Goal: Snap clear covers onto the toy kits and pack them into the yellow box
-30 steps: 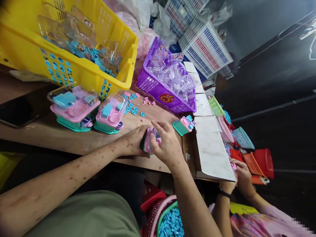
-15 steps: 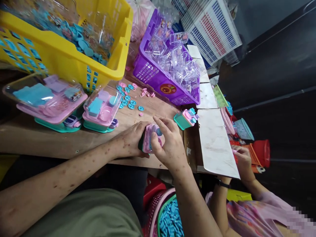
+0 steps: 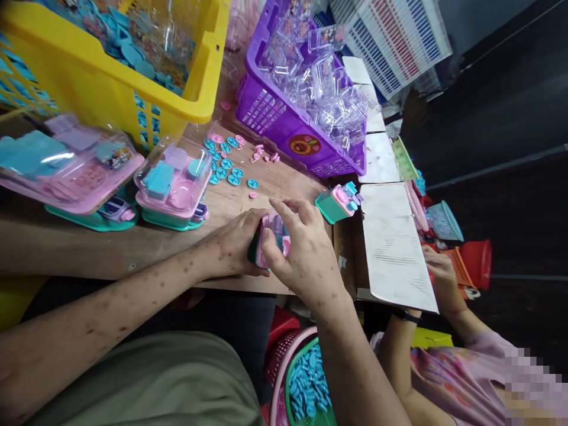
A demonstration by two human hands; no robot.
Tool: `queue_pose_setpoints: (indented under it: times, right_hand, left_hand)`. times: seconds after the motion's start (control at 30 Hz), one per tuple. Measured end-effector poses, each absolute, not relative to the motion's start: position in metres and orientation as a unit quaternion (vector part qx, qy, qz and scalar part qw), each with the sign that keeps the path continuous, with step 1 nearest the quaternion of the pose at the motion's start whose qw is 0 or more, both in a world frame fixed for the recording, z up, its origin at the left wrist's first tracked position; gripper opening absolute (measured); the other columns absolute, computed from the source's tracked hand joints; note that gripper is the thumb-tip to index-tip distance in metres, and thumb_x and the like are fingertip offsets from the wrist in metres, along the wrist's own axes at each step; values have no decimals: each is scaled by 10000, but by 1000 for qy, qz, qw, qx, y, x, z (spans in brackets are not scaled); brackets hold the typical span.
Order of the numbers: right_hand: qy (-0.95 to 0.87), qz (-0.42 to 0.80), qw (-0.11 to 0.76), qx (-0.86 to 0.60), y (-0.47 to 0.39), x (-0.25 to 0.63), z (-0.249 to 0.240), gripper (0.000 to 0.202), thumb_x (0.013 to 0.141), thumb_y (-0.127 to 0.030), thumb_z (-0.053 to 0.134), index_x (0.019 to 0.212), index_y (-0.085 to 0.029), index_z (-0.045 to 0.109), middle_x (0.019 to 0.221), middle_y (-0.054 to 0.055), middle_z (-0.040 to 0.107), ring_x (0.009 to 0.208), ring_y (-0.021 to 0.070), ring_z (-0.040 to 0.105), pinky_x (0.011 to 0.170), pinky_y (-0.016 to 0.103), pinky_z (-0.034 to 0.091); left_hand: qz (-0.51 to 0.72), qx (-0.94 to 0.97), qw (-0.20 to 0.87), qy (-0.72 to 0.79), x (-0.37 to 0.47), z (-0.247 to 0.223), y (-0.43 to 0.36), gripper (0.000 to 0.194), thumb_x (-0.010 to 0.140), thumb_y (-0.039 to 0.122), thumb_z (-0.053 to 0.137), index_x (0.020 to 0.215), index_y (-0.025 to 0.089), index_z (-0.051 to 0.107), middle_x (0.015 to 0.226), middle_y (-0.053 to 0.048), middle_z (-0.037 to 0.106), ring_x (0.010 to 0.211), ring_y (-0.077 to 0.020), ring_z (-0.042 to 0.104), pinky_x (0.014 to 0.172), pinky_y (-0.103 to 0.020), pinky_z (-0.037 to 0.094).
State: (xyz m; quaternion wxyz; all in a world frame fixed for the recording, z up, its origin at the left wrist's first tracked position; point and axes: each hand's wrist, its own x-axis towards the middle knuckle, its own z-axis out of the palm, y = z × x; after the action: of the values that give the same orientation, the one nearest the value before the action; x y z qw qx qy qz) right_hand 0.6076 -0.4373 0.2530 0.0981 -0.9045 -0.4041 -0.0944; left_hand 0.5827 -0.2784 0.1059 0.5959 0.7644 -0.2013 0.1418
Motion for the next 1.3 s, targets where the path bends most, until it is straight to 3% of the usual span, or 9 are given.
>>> queue_pose_setpoints:
  times: [0.1, 0.37, 0.67, 0.93, 1.17, 1.3]
  right_hand:
    - [-415, -80, 84, -902, -435, 606, 255, 499, 1087, -346, 596, 1541, -169, 701, 1414, 209, 699, 1366, 402, 684, 1196, 673, 575]
    - [-410, -72, 77, -906, -438, 610, 254, 446, 1098, -361, 601, 1525, -275, 698, 1405, 157, 701, 1356, 380, 688, 1209, 648, 570]
    - [-419, -76, 53, -903, -438, 606, 251, 516, 1065, -328, 630, 1580, -308, 652, 1459, 157, 657, 1389, 406, 650, 1248, 709, 513]
    - [-421, -79, 53, -902, -441, 608, 247, 500, 1067, -337, 628, 1564, -290, 666, 1429, 152, 654, 1393, 399, 638, 1256, 695, 503]
    - [-416, -114, 62, -900, -442, 601, 239, 496, 1068, -341, 618, 1557, -267, 665, 1448, 173, 642, 1398, 410, 630, 1257, 710, 497]
    - [-405, -95, 86, -905, -451, 601, 237, 492, 1130, -388, 554, 1603, -276, 634, 1481, 167, 643, 1429, 381, 629, 1271, 690, 503]
  left_hand:
    - [140, 767, 593, -198, 582, 107, -279, 1179, 623, 347, 1143, 1562, 203, 446, 1568, -210, 611, 1464, -472, 641, 1234, -679, 559]
    - [141, 761, 604, -191, 583, 106, -282, 1149, 621, 317, 1130, 1562, 212, 478, 1570, -195, 628, 1482, -461, 636, 1254, -654, 548]
    - [101, 764, 610, -184, 581, 112, -277, 1094, 629, 301, 1104, 1543, 166, 519, 1531, -216, 638, 1442, -479, 639, 1228, -653, 552]
    - [125, 767, 604, -174, 587, 101, -286, 1201, 567, 330, 1136, 1570, 200, 489, 1547, -202, 633, 1454, -471, 638, 1239, -649, 549]
    - [135, 767, 601, -180, 587, 100, -287, 1161, 563, 330, 1133, 1536, 195, 515, 1529, -211, 646, 1443, -466, 646, 1228, -647, 546]
    - [138, 765, 602, -184, 584, 105, -284, 1150, 586, 332, 1131, 1540, 206, 502, 1545, -202, 637, 1467, -465, 639, 1244, -653, 536]
